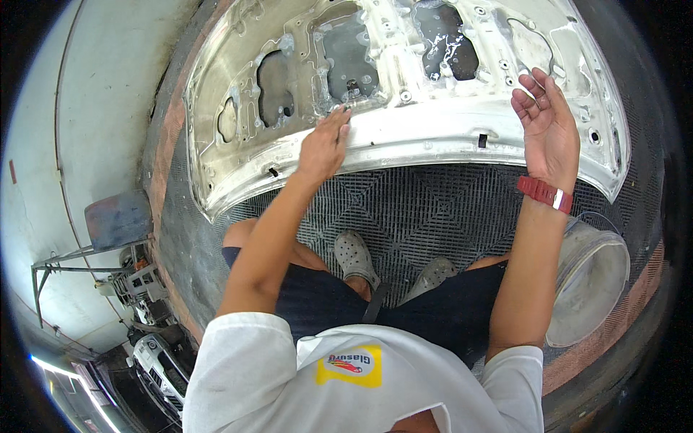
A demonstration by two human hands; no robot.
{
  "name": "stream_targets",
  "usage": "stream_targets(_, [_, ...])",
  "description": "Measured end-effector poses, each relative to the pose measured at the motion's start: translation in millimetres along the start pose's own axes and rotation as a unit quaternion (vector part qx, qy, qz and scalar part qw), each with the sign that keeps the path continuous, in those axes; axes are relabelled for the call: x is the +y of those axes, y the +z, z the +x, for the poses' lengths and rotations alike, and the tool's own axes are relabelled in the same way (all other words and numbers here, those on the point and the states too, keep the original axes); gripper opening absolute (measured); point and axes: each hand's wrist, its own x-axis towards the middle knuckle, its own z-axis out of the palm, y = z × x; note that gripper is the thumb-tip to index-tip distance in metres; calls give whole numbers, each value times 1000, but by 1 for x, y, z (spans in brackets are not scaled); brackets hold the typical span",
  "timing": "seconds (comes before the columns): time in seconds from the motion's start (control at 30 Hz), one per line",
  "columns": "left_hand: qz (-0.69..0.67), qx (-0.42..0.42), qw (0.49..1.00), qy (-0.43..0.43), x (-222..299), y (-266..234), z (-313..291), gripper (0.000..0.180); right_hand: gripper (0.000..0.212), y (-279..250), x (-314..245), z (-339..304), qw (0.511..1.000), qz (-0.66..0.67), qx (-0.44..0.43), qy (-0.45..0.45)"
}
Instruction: The person scrubs the underside of a white car hood with a dark sponge, repeatedly dipping it into a bucket of water and wiping different sections of the metal surface. The person works methodically across the hood's contours, rinsing the sponge and continuing to clean the same areas.
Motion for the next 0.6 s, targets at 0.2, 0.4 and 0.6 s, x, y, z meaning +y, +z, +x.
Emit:
stream_targets(0.2, [311, -10, 950, 30, -103, -34, 39, 51, 39, 6, 6, -8, 1000, 10, -22, 18])
stream_targets(0.4, [21, -152, 988, -1, -89, -45, 26, 52, 38, 3, 0, -10, 1000, -1, -10, 3])
stream_targets(0.6, [-717, 91, 665, -191, -85, -123, 8, 54, 38, 13, 13, -9, 999, 15, -32, 0])
